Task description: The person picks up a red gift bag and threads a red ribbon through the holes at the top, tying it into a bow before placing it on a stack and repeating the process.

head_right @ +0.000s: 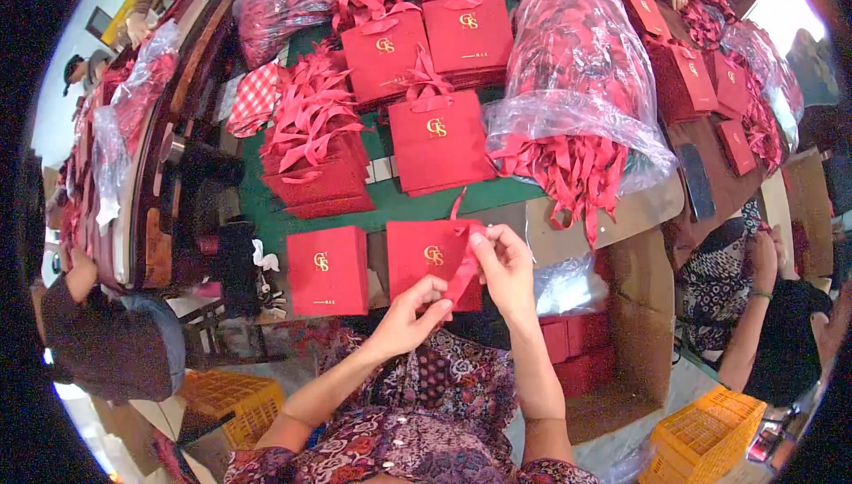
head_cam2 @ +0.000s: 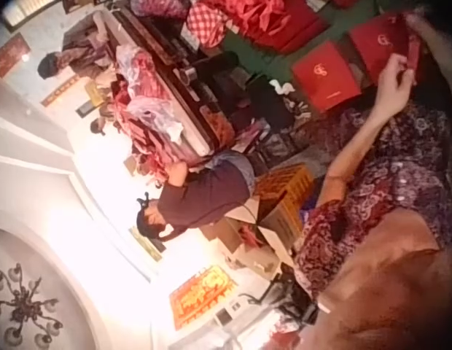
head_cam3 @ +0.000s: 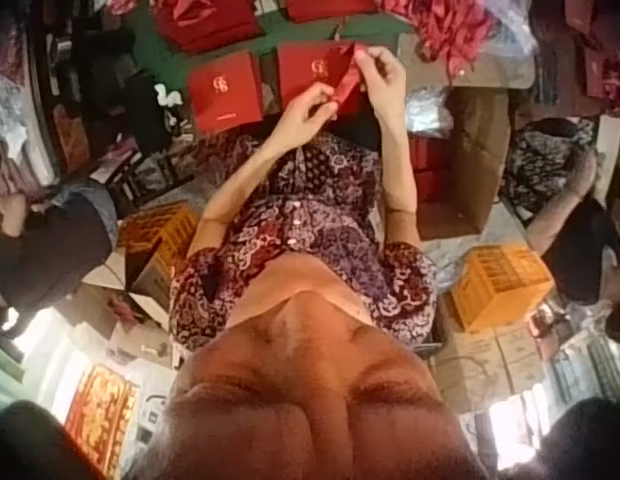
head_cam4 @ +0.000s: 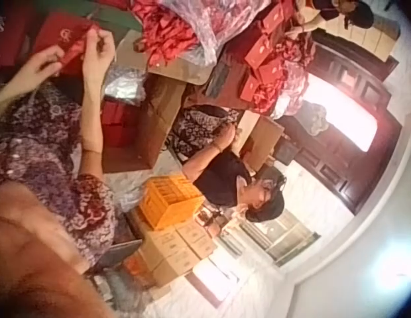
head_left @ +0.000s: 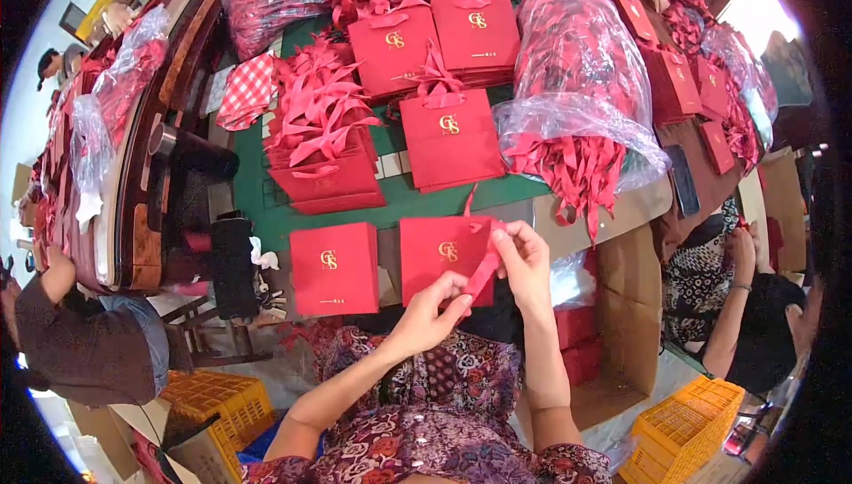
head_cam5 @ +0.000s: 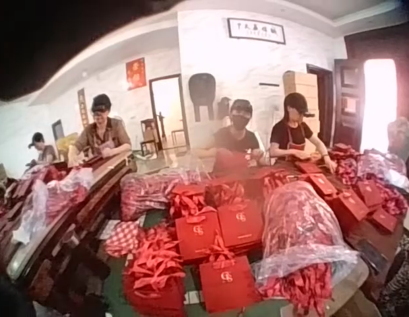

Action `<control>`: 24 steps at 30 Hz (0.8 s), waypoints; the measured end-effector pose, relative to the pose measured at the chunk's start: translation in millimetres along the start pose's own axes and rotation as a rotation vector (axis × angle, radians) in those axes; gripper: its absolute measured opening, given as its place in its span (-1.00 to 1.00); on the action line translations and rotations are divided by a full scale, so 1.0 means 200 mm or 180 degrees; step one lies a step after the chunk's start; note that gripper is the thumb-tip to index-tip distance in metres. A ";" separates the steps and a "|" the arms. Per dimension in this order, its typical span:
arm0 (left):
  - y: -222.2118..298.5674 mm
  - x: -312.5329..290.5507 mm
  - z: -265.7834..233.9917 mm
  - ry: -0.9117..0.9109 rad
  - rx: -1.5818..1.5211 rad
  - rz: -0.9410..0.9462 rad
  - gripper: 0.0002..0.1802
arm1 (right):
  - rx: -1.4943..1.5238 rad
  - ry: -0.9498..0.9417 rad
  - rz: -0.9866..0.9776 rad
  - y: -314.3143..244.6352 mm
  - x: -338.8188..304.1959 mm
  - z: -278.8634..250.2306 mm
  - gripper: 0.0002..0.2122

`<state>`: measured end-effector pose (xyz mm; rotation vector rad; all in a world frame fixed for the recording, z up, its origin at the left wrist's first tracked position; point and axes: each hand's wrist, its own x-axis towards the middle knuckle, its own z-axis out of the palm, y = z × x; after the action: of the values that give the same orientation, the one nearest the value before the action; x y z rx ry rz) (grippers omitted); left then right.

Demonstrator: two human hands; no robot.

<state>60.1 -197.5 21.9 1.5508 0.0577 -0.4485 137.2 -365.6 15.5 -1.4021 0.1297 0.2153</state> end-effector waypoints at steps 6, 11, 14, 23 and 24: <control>-0.13 -0.02 -0.15 0.0097 0.0210 -0.0162 -0.88 | 0.0088 0.0086 0.0033 0.07 0.00 -0.08 -0.91; -0.11 0.02 -0.22 0.0347 -0.0229 -0.0043 -0.87 | -0.1420 0.1010 -0.1168 0.09 -0.05 -0.08 -0.81; -0.08 0.05 -0.25 0.0466 -0.0409 -0.0002 -0.81 | -0.1869 0.0410 -0.1890 -0.06 -0.11 0.00 -0.80; -0.06 0.10 -0.30 0.0525 -0.0462 0.0384 -0.79 | -0.2033 -0.1037 -0.1505 0.02 -0.11 0.20 -0.74; -0.04 0.10 -0.32 0.0540 -0.0446 0.0313 -0.81 | -0.1862 -0.0981 -0.1450 0.04 -0.11 0.20 -0.77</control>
<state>92.2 -140.9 5.9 1.4438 0.1406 -0.2295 112.7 -326.8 18.9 -1.9124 -0.5445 0.0867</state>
